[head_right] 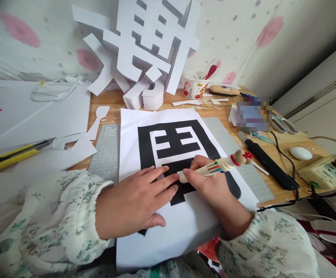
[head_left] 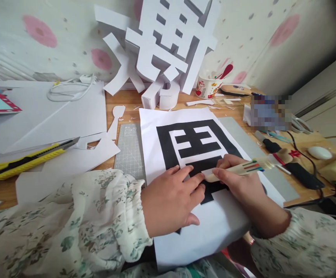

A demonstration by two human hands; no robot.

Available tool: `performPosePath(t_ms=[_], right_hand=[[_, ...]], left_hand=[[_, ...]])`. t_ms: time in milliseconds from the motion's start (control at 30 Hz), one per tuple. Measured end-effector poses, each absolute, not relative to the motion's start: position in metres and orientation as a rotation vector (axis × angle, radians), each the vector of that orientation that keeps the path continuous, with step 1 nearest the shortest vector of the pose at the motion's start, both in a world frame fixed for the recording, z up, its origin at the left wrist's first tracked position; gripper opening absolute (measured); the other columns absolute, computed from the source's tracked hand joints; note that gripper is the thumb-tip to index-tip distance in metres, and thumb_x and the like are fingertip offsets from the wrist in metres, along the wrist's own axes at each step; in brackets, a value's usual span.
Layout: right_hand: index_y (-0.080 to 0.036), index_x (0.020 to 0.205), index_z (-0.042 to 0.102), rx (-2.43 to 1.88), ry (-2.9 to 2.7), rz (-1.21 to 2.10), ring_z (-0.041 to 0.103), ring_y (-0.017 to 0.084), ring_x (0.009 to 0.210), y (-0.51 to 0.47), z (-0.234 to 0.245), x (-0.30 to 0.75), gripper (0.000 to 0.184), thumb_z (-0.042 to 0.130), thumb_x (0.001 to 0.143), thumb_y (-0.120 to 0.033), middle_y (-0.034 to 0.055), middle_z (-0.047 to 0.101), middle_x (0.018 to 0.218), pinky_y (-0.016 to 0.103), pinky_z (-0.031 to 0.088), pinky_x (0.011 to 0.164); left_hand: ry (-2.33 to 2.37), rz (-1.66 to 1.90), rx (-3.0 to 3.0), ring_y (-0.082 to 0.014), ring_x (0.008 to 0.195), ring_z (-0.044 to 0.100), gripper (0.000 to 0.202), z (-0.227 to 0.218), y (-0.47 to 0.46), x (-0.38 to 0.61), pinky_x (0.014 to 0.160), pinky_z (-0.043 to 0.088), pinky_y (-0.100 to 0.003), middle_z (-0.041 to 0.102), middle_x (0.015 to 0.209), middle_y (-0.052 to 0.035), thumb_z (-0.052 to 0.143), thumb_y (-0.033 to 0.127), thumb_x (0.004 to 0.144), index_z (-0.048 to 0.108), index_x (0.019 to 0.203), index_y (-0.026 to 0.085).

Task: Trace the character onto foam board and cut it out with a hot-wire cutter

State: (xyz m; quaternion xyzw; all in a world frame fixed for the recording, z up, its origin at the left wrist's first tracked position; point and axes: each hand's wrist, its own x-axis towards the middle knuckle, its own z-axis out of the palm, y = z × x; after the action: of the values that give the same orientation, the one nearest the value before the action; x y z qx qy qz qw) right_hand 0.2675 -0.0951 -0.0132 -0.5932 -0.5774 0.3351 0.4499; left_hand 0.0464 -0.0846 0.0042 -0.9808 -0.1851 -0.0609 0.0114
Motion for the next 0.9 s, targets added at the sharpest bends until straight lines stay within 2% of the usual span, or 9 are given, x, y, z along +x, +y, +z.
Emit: performPosePath(t_ms=[167,467,733,900], right_hand=[[-0.023,0.054,0.048,-1.495,-1.414,0.789,0.044,0.013,0.050,-0.095,-0.008,0.264,0.027,0.068,0.070,-0.029,-0.0045,0.048,0.051,0.028,0.035,0.050],[-0.022,0.053,0.046,-1.481,-1.443,0.797,0.043,0.012,0.053,-0.095,-0.005,0.262,0.027,0.067,0.068,-0.029,-0.0039,0.047,0.053,0.027,0.033,0.050],[-0.021,0.057,0.051,-1.443,-1.335,0.842,0.043,0.011,0.052,-0.094,-0.013,0.267,0.022,0.068,0.070,-0.026,-0.0054,0.049,0.055,0.026,0.033,0.050],[-0.021,0.057,0.049,-1.412,-1.329,0.883,0.043,0.011,0.051,-0.092,-0.010,0.262,0.024,0.068,0.068,-0.029,-0.0060,0.046,0.053,0.025,0.034,0.050]], left_hand=[[-0.590,-0.239,-3.074,-0.0365,0.132,0.050,0.071,0.003,-0.083,0.046,0.107,0.041,-0.049,0.055,0.147,-0.0108,0.076,0.060,0.080,0.059,0.131,0.014],[-0.584,-0.332,-3.086,-0.0377,0.131,0.052,0.070,-0.002,-0.082,0.045,0.107,0.041,-0.051,0.057,0.144,-0.0128,0.079,0.058,0.077,0.062,0.129,0.014],[-0.570,-0.270,-3.079,-0.0373,0.133,0.050,0.069,-0.001,-0.081,0.046,0.109,0.041,-0.049,0.055,0.146,-0.0119,0.078,0.057,0.079,0.062,0.129,0.014],[-0.565,-0.440,-3.025,-0.0357,0.130,0.054,0.072,-0.007,-0.083,0.044,0.107,0.042,-0.049,0.059,0.143,-0.0102,0.083,0.059,0.072,0.065,0.126,0.015]])
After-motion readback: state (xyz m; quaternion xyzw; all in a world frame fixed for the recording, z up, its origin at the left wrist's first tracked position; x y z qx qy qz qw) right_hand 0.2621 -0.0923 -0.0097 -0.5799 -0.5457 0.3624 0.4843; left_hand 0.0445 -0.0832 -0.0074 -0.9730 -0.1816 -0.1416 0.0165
